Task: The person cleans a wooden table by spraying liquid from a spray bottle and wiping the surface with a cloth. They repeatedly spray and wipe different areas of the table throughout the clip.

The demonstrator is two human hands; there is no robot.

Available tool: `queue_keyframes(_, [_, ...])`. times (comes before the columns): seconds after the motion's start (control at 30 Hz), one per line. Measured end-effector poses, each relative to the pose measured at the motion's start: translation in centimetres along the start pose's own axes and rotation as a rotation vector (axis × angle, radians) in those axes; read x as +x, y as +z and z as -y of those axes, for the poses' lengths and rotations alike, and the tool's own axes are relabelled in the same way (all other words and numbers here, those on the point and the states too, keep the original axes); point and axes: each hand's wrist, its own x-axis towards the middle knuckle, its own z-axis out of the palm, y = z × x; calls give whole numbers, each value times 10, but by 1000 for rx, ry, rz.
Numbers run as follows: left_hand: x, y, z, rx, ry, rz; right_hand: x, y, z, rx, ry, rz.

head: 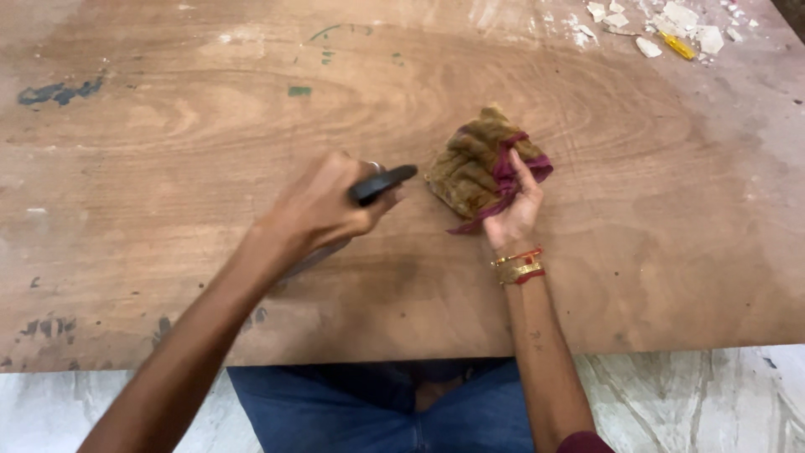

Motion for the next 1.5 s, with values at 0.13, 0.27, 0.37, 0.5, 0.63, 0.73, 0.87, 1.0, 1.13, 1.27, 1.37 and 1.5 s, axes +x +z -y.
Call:
queue_keyframes(0.13, [4, 8, -15, 91, 236, -181, 2, -3, 6, 8, 7, 16])
queue_keyframes(0.27, [4, 3, -15, -84, 135, -90, 3, -8, 9, 54, 13, 15])
queue_keyframes(0.37, [1, 0, -12, 73, -25, 59, 4, -10, 14, 72, 4, -10])
queue_keyframes(0.5, [-5, -13, 3, -103, -112, 50, 3, -12, 11, 69, -13, 6])
queue_keyframes(0.63, [-13, -26, 27, -198, -176, -155, 3, -8, 10, 39, -12, -10])
queue_keyframes(0.73, [-19, -30, 49, -265, 13, -357, 2, -4, 11, 47, 16, -30])
queue_keyframes(0.87, [-28, -45, 77, -408, 220, -628, 1, -5, 16, 21, 0, -17])
queue_keyframes(1.0, [-47, -45, 94, -525, 373, -662, 5, -11, 28, 48, -40, -8])
queue_keyframes(1.13, [-53, -39, 108, -509, 385, -774, 12, -22, 46, -78, -163, 21])
queue_keyframes(1.27, [-48, -52, 126, -486, 427, -913, 20, -30, 64, -727, -446, -93])
queue_keyframes(1.37, [-37, -54, 128, -457, 394, -956, 31, -27, 65, -1321, -551, -86])
queue_keyframes(1.5, [-3, -27, 105, -483, 301, -847, 39, -21, 23, -1701, -461, -54])
